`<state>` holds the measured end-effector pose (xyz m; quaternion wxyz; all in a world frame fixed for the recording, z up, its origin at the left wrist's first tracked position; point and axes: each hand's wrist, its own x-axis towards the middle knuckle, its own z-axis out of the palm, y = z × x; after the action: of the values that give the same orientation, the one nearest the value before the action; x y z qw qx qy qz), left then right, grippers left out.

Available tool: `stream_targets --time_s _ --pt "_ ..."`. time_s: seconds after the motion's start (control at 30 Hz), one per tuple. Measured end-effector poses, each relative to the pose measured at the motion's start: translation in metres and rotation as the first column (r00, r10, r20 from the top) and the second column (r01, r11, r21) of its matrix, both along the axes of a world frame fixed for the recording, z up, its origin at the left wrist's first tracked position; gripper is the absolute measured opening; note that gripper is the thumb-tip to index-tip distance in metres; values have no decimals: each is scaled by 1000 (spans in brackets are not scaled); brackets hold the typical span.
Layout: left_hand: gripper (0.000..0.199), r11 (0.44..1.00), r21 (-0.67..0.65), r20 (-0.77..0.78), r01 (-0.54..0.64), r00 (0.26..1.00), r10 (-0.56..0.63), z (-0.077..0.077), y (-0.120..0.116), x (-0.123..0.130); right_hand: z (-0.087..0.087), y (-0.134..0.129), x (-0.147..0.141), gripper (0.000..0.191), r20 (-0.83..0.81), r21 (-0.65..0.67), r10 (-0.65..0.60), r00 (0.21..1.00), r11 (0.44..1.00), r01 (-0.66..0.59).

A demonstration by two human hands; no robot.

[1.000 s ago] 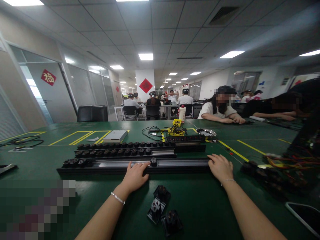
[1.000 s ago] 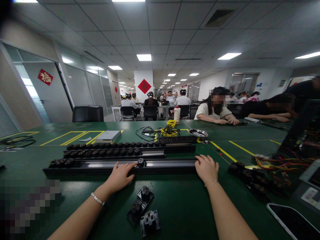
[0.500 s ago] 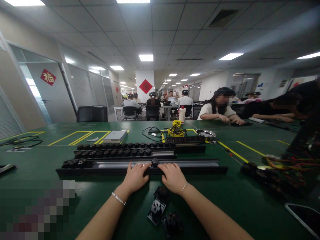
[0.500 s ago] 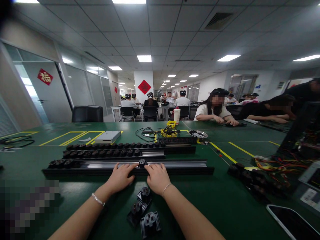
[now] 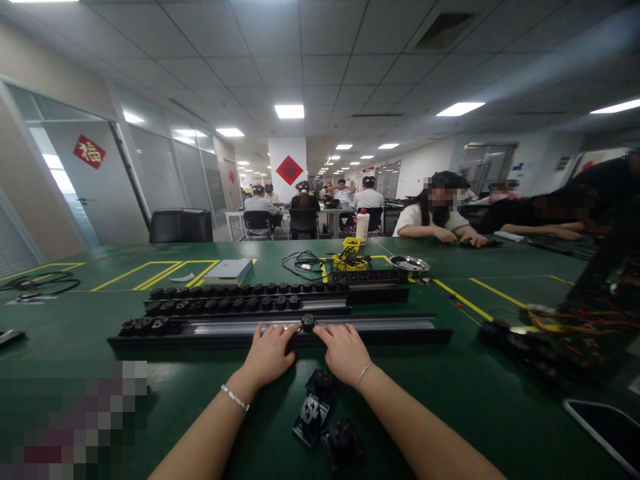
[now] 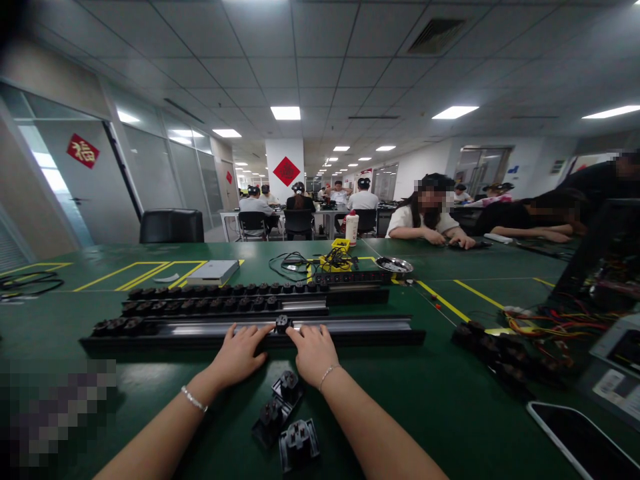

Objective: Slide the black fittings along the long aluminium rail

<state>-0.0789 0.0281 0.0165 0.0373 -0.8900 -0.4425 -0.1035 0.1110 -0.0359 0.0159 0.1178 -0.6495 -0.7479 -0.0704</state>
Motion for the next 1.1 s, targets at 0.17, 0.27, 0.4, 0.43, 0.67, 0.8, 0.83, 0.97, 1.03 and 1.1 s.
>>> stream_targets --time_s 0.17,0.27,0.4,0.43,0.67,0.8,0.83,0.97,1.03,1.1 --pt "60 1000 8 7 12 1000 -12 -1 1 -1 0 1 2 51 -1 8 15 1000 1000 -15" --pt "60 1000 12 21 20 1000 -21 -2 1 -2 -2 2 3 52 -8 22 24 1000 999 -24" --pt "60 1000 9 19 21 1000 -21 -2 2 -2 0 2 4 52 -10 22 34 999 999 -33" --pt "60 1000 8 16 20 1000 -20 -2 1 -2 0 2 4 51 -8 15 36 999 999 -36" --pt "60 1000 -6 9 10 1000 -10 1 -1 -1 6 -1 6 51 0 -30 18 1000 999 -18" --pt "60 1000 -15 -5 5 1000 -5 3 -2 -1 7 -2 7 51 0 -29 7 1000 1000 -7" --pt "60 1000 -19 -10 2 1000 -2 3 -2 -1 7 -2 7 51 2 -25 10 1000 1000 -10" --pt "60 1000 -22 -5 6 1000 -6 3 -1 -1 6 -1 9 50 6 1 21 1000 1000 -21" --pt "59 1000 -14 -1 8 1000 -8 1 -1 -1 6 -1 9 50 9 1 19 1000 1000 -19" --pt "59 1000 -7 -1 9 1000 -9 0 -1 -1 7 -1 9 50 13 -7 12 1000 1000 -12"
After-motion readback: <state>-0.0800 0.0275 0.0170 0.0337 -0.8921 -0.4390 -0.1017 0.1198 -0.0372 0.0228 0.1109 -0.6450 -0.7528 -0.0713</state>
